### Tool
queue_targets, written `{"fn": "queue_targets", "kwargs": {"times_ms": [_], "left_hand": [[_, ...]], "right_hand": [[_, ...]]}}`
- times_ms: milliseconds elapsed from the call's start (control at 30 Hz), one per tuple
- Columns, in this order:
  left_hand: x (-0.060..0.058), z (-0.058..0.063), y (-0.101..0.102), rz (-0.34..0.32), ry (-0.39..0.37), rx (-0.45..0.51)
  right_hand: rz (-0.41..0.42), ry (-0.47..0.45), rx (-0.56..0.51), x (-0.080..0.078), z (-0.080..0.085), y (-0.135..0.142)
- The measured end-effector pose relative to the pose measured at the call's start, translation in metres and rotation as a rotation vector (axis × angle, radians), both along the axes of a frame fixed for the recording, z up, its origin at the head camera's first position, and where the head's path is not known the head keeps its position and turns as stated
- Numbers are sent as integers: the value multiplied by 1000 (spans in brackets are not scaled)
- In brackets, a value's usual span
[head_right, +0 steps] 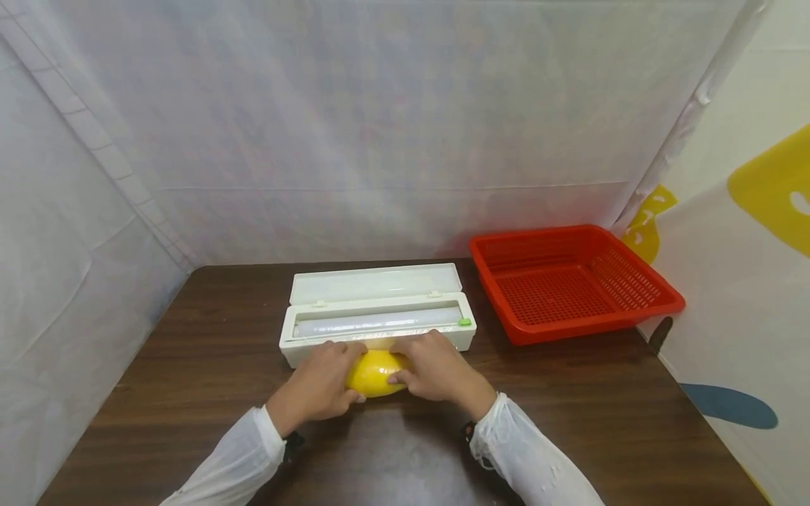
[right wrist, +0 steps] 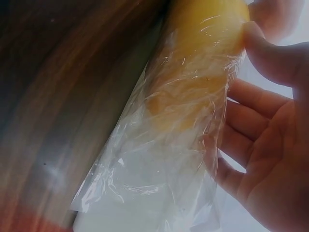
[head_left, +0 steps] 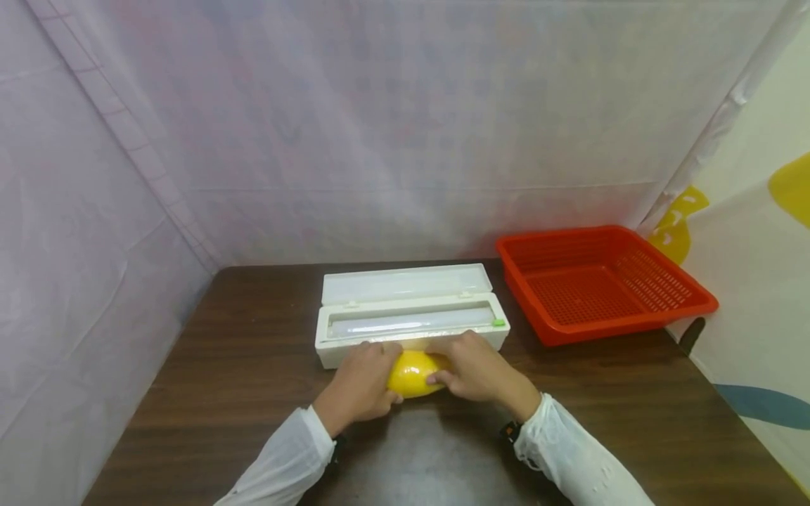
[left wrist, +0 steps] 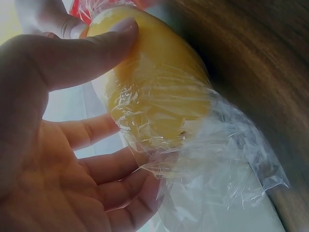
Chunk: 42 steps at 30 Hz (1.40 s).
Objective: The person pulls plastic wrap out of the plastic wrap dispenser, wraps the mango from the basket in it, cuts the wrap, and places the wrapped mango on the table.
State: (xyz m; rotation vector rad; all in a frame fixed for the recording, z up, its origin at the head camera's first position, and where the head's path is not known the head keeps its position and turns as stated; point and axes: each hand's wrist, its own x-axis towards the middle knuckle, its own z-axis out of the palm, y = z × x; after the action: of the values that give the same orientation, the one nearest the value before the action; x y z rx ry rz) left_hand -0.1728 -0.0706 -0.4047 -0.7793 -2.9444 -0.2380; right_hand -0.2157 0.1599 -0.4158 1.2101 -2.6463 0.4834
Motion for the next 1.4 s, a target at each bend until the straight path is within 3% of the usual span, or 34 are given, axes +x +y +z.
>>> {"fn": "queue_targets", "kwargs": {"times_ms": [1400], "left_hand": [[-1,0,-2,-27,-10,-2]], "right_hand": [[18,-58,13,0,-1,3]]}}
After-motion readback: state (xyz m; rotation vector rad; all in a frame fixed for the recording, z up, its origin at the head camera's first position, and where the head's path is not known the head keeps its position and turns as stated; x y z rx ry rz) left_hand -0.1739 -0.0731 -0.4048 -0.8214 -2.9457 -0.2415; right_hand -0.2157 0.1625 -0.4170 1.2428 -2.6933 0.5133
